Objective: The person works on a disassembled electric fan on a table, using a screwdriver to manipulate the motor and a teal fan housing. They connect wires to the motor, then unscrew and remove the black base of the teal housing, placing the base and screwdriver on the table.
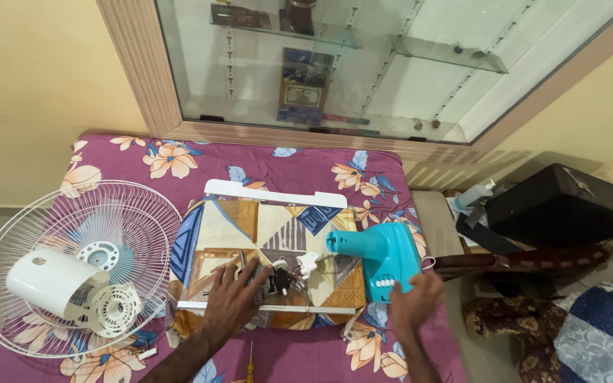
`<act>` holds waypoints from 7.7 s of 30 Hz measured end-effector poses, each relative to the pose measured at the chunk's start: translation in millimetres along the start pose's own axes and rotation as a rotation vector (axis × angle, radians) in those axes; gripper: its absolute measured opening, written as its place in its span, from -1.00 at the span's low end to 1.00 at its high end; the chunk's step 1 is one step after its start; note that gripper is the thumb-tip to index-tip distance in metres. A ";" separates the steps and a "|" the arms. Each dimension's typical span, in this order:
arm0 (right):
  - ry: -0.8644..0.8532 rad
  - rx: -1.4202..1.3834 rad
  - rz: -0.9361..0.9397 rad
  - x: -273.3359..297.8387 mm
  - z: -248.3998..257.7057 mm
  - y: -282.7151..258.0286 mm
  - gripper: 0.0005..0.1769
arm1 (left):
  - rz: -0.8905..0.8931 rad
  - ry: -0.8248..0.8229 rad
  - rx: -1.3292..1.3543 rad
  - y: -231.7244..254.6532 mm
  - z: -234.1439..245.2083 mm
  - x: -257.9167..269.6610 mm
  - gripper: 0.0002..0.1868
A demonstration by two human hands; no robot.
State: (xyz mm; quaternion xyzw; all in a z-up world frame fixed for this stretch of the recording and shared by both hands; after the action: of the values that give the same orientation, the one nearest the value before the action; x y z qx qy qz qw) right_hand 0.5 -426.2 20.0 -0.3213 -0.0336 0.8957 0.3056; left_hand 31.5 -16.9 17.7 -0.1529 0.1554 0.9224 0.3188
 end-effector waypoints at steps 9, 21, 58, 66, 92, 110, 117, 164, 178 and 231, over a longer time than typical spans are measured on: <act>-0.606 -0.415 -0.287 -23.7 -63.7 94.6 -0.17 | 0.096 -0.325 0.135 -4.3 -29.8 -4.9 -0.10; -0.182 -0.525 -0.178 -44.1 30.7 6.0 -0.36 | 0.039 -0.146 0.051 -60.5 -18.4 -13.2 -0.18; -0.119 -0.528 0.082 68.1 134.7 -234.3 -0.37 | -0.066 -0.102 -0.036 -125.5 13.5 -46.9 0.01; -0.144 -0.487 0.157 72.6 130.5 -227.1 -0.41 | -0.002 -0.216 0.143 -108.7 39.3 -31.0 0.21; -0.297 -0.525 0.268 24.7 92.5 -169.9 -0.08 | 0.018 0.150 -0.042 9.6 -23.5 -44.8 -0.86; -0.297 -0.552 0.345 8.5 77.3 -160.5 -0.17 | 0.142 0.100 -0.112 24.4 -45.2 -52.8 -0.75; -0.273 -0.562 0.354 8.8 82.1 -161.6 -0.14 | 0.014 0.107 -0.106 19.7 -45.4 -48.0 -0.71; -0.199 -0.602 0.477 39.1 77.5 -169.4 -0.27 | 0.921 -0.040 1.052 -29.8 -37.9 -7.5 -0.68; -0.308 -0.581 0.385 8.8 79.1 -177.1 -0.07 | 0.241 0.162 0.271 0.6 -35.0 -62.7 -0.94; -0.337 -0.568 0.396 16.9 75.1 -173.9 -0.07 | 0.906 0.147 0.463 -81.6 -0.3 51.7 -0.65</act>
State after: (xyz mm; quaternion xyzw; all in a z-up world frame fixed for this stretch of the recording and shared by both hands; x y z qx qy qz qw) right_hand 36.9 -265.3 114.6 -0.2418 -0.2675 0.9326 0.0158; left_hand 44.6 72.0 -17.7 -0.0599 0.4284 0.8962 -0.0991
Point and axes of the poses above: each hand's wrist, its own x-axis away from the middle knuckle, its own z-axis out of the back of the hand, y = z × x, the point moved 4 cm from there along -x, towards the middle knuckle, and after that the axes turned 7 degrees about -z, right-handed, at the moved point
